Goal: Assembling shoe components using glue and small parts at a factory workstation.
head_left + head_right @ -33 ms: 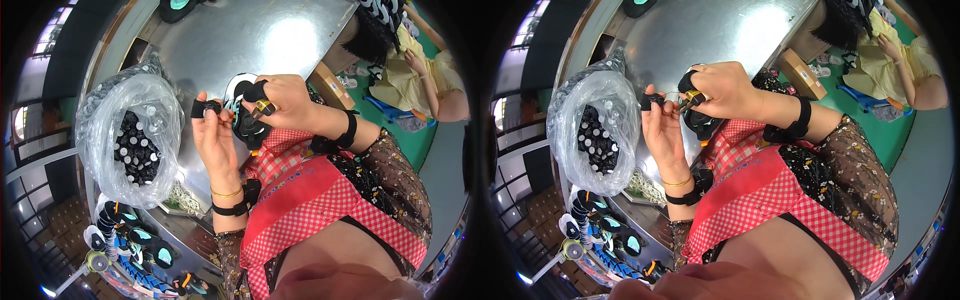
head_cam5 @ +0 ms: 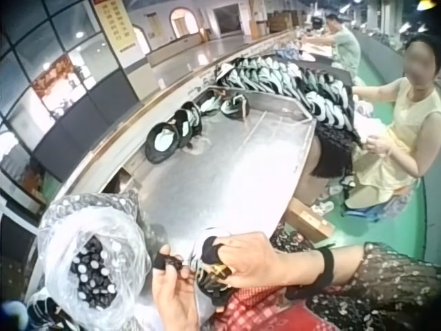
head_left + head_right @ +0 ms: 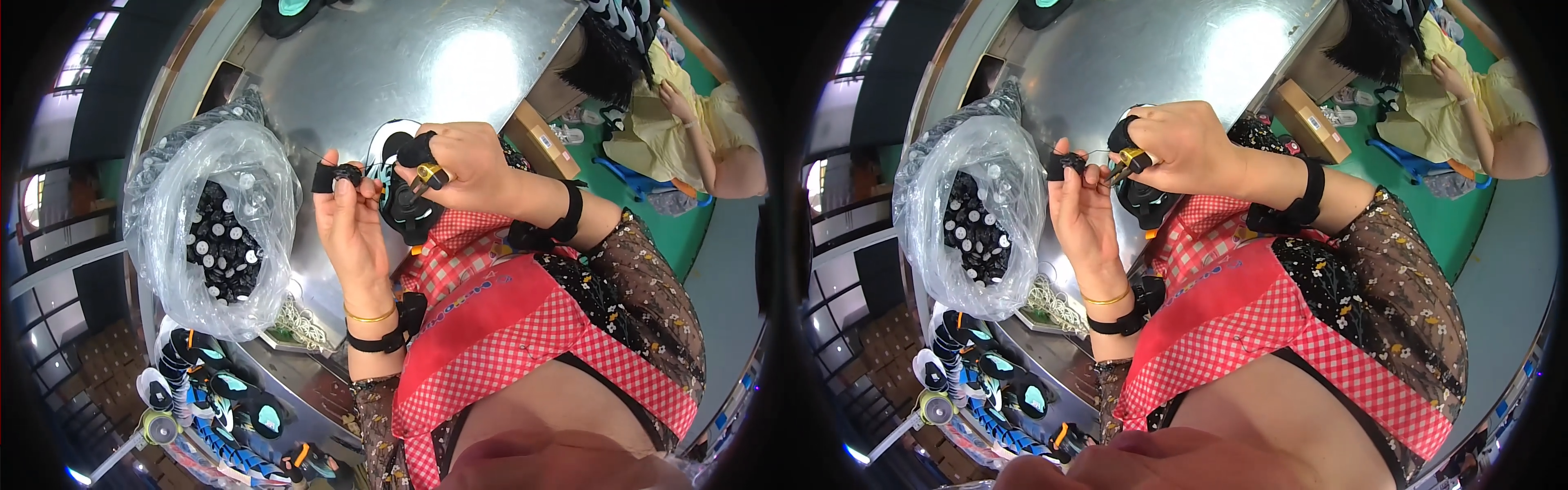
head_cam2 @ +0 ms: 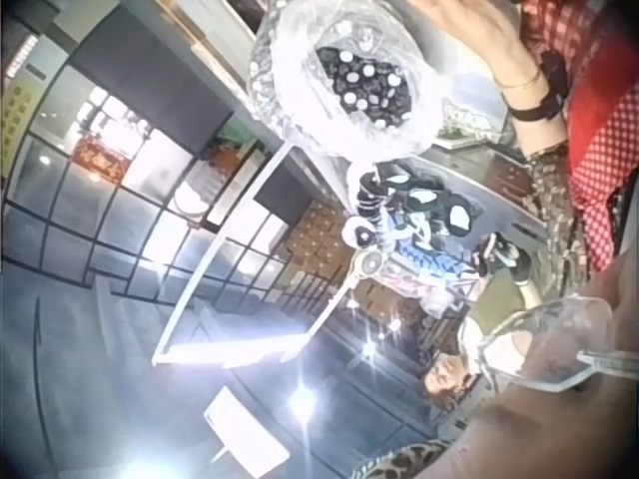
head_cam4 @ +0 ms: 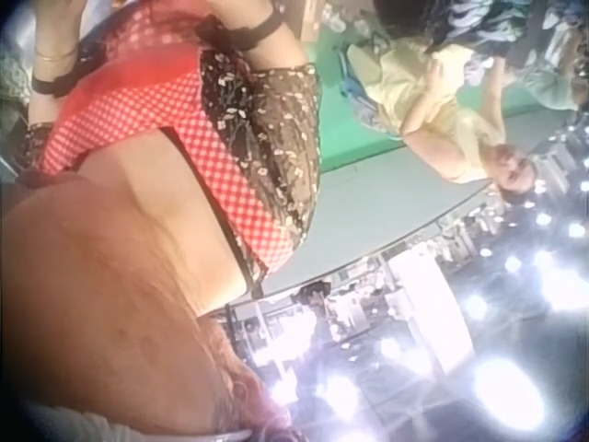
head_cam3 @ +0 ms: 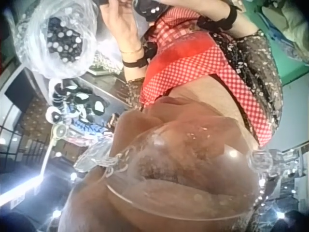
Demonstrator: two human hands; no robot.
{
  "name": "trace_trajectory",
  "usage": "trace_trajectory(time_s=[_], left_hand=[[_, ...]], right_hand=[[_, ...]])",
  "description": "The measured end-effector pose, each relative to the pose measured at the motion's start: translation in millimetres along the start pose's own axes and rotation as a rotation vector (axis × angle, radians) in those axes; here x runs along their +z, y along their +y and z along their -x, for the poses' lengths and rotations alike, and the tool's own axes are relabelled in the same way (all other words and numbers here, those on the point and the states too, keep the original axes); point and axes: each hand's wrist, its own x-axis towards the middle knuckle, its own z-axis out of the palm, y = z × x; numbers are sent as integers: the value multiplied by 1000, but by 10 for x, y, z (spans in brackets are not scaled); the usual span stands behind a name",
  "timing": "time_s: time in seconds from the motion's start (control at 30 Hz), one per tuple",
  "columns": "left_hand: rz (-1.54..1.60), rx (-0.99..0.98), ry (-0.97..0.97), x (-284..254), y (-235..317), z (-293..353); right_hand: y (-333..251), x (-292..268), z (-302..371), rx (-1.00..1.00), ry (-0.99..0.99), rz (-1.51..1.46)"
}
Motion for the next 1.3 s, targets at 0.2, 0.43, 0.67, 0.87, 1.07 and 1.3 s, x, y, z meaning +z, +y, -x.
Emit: trace_trajectory(time_s=[0.2,0.43,0.67,0.87,1.07,1.3], left_hand=[[-41,9,2,27,-4,-8],[-248,32,-103,67,-8,-10],[-355,85,-5,128,-20,-1],[-240,110,74,99,28,-25],[-222,54,33,134,22,-19],[-349,61,-31,3,-1,18]], right_hand=[[-34,-16,-22,-28,-61,29],[-11,-40,-64,60,-104,-7],[-10,-58,-91,54,-180,-22],[-7,-10,-71,164,-161,-84],[-14,9,-85,3,-191,-45],[54,82,-26,292,-200,-355]])
